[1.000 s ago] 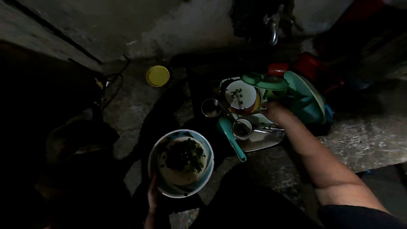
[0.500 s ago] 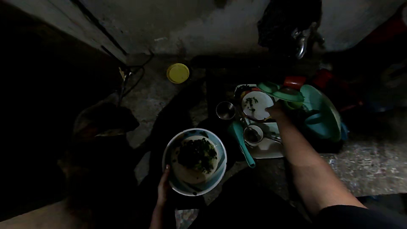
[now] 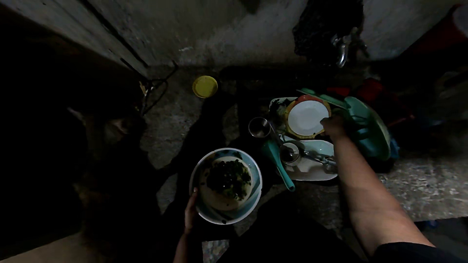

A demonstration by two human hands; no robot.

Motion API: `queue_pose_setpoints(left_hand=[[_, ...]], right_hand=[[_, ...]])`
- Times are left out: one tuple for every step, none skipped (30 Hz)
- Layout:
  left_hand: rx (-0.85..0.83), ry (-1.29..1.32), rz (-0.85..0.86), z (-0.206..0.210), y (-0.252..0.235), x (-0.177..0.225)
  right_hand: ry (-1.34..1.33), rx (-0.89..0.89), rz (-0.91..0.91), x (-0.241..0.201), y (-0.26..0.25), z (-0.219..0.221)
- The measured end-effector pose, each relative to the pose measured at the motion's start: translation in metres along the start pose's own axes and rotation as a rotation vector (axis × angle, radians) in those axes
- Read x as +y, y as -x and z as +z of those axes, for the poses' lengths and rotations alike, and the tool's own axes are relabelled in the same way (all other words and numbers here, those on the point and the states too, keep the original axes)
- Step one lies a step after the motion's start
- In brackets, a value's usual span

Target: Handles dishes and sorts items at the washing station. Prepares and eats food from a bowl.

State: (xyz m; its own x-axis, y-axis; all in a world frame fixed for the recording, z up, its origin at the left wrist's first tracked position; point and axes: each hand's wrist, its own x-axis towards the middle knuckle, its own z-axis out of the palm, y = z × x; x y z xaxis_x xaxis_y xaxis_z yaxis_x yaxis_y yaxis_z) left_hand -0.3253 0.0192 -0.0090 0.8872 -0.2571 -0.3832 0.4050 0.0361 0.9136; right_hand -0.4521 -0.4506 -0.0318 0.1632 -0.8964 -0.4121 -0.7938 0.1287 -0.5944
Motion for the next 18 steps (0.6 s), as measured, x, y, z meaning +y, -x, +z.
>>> queue_pose_setpoints(left_hand=[[-0.001,0.004,0.006,0.000,-0.001,0.000],[-0.002,0.003,0.011,0.000,-0.001,-0.001],[0.001,-0.003,0.015,0.000,-0.001,-0.001],[0.007,-0.014,0.015,0.000,-0.001,0.000],[0.013,-0.027,0.014,0.000,-0.001,0.001],[0.013,-0.034,0.013,0.000,-0.002,0.001],[0.014,-0.030,0.015,0.000,-0.002,0.001],[0.021,-0.020,0.015,0.001,-0.001,0.002],[0.023,-0.005,0.014,0.002,-0.001,0.001],[0.018,-0.004,0.017,0.001,-0.001,0.001],[0.006,-0.021,0.028,-0.001,-0.002,0.000],[-0.013,-0.037,0.046,-0.003,-0.003,-0.001],[-0.030,-0.037,0.065,-0.005,-0.004,-0.002],[-0.044,-0.024,0.075,-0.006,-0.005,-0.002],[-0.052,-0.004,0.087,-0.006,-0.005,-0.003],[-0.066,0.029,0.094,-0.006,-0.006,-0.005],[-0.083,0.053,0.095,-0.008,-0.007,-0.007],[-0.089,0.055,0.092,-0.009,-0.008,-0.009]], right_hand=[[-0.006,0.013,-0.021,-0.002,0.001,-0.004],[-0.007,0.025,-0.049,-0.005,0.003,-0.007],[-0.003,0.045,-0.090,-0.007,0.006,-0.011],[0.010,0.061,-0.133,-0.010,0.011,-0.016],[0.040,0.078,-0.176,-0.013,0.016,-0.020],[0.069,0.096,-0.227,-0.016,0.023,-0.024],[0.106,0.119,-0.277,-0.018,0.031,-0.029],[0.152,0.146,-0.327,-0.020,0.040,-0.033],[0.200,0.177,-0.367,-0.021,0.049,-0.037],[0.241,0.207,-0.399,-0.021,0.059,-0.041],[0.261,0.237,-0.423,-0.020,0.068,-0.045],[0.262,0.264,-0.444,-0.016,0.076,-0.051],[0.264,0.297,-0.472,-0.011,0.084,-0.056],[0.262,0.331,-0.506,-0.005,0.090,-0.062],[0.256,0.377,-0.549,0.004,0.093,-0.067],[0.251,0.417,-0.598,0.013,0.095,-0.072],[0.240,0.440,-0.645,0.022,0.096,-0.077],[0.216,0.445,-0.679,0.029,0.098,-0.083]])
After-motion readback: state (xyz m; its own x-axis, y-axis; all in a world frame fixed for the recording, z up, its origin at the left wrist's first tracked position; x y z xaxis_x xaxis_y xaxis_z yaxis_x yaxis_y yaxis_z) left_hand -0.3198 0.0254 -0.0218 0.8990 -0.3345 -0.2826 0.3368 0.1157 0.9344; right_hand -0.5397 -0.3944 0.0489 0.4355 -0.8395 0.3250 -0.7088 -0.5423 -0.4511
